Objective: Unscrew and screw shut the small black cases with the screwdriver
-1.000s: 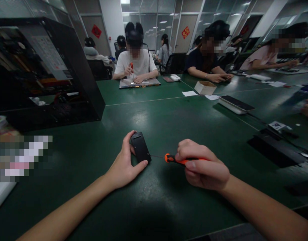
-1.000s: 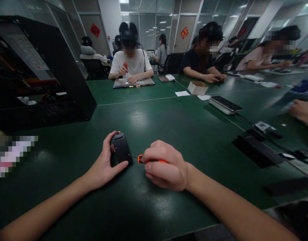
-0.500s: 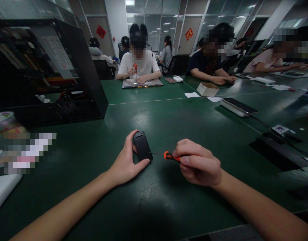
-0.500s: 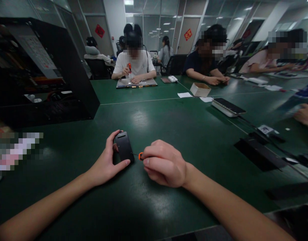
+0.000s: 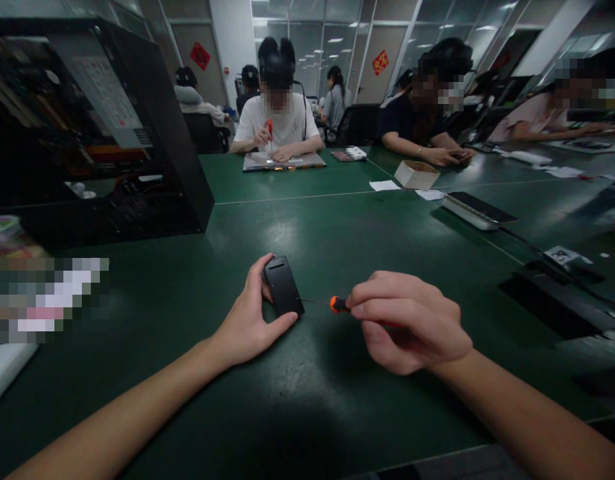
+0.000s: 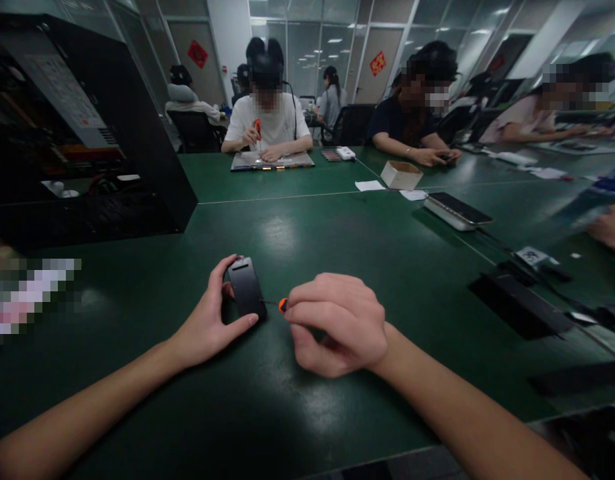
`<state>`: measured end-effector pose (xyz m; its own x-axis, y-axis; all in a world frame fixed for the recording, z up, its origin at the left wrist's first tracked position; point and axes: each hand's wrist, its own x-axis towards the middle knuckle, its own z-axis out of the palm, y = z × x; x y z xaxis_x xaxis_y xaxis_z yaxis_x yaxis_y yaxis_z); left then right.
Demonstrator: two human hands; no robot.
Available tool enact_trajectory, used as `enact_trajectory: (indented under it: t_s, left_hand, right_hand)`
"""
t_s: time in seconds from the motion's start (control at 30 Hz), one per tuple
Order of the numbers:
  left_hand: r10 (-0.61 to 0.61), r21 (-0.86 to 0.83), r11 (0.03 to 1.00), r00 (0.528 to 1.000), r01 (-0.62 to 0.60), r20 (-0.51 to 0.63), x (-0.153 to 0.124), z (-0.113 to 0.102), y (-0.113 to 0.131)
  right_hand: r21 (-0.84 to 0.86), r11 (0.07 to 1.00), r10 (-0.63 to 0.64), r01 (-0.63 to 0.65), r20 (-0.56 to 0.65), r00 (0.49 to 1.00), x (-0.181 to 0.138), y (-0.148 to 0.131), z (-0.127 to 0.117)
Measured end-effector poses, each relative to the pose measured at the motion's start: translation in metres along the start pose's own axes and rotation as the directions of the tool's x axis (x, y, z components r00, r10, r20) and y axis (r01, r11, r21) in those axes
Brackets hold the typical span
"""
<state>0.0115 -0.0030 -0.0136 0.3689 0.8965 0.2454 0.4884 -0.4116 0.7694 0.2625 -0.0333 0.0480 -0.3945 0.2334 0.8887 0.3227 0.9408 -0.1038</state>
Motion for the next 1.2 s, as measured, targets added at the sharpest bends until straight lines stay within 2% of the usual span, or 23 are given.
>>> enact_trajectory:
  t_s: [0.1,0.17,0.27,0.33,0.5,0.7,0.8,0.93,1.07,1.2]
  left_hand:
    - [0.036,0.03,0.999,0.999,-0.036,-0.024,-0.001,0.0,0.001]
    - [0.077,0.112,0.991,0.995,-0.07,-0.066,-0.001,0.0,0.002]
    - [0.147,0.26,0.96,0.979,-0.107,-0.14,0.001,-0.003,0.002]
    - [0.144,0.287,0.953,0.976,-0.093,-0.162,0.004,-0.005,0.001]
    - [0.013,0.178,0.984,0.987,0.016,-0.163,0.011,-0.01,-0.006]
    - [-0.008,0.109,0.994,0.987,0.026,-0.16,0.013,-0.01,-0.012]
    - [-0.025,0.077,0.996,0.986,0.038,-0.164,0.014,-0.01,-0.014]
    - [-0.043,0.067,0.996,0.987,0.054,-0.152,0.014,-0.012,-0.013]
    - [-0.032,0.086,0.995,0.989,0.044,-0.145,0.014,-0.012,-0.013]
    - [-0.022,0.086,0.996,0.988,0.036,-0.155,0.015,-0.012,-0.015]
  right_hand:
    - [-0.079,0.995,0.06,-0.063,-0.032,0.998,-0.003,0.001,0.002]
    - [-0.098,0.991,0.086,-0.093,-0.07,0.994,-0.004,0.005,0.005]
    - [-0.067,0.996,0.058,-0.061,-0.047,0.997,-0.007,0.014,0.009]
    - [-0.057,0.998,0.04,-0.041,-0.02,0.999,-0.008,0.02,0.011]
    - [-0.081,0.995,0.059,-0.059,-0.007,0.998,-0.011,0.022,0.017]
    - [-0.042,0.998,0.055,-0.054,0.008,0.998,-0.011,0.011,0.022]
    - [-0.178,0.981,0.094,-0.082,0.061,0.994,-0.009,0.013,0.017]
    - [-0.428,0.896,0.164,-0.114,0.081,0.983,-0.006,0.017,0.01]
    - [-0.314,0.942,0.138,-0.12,0.034,0.99,-0.007,0.018,0.013]
    - [-0.216,0.976,0.042,-0.027,0.067,0.997,-0.011,0.019,0.017]
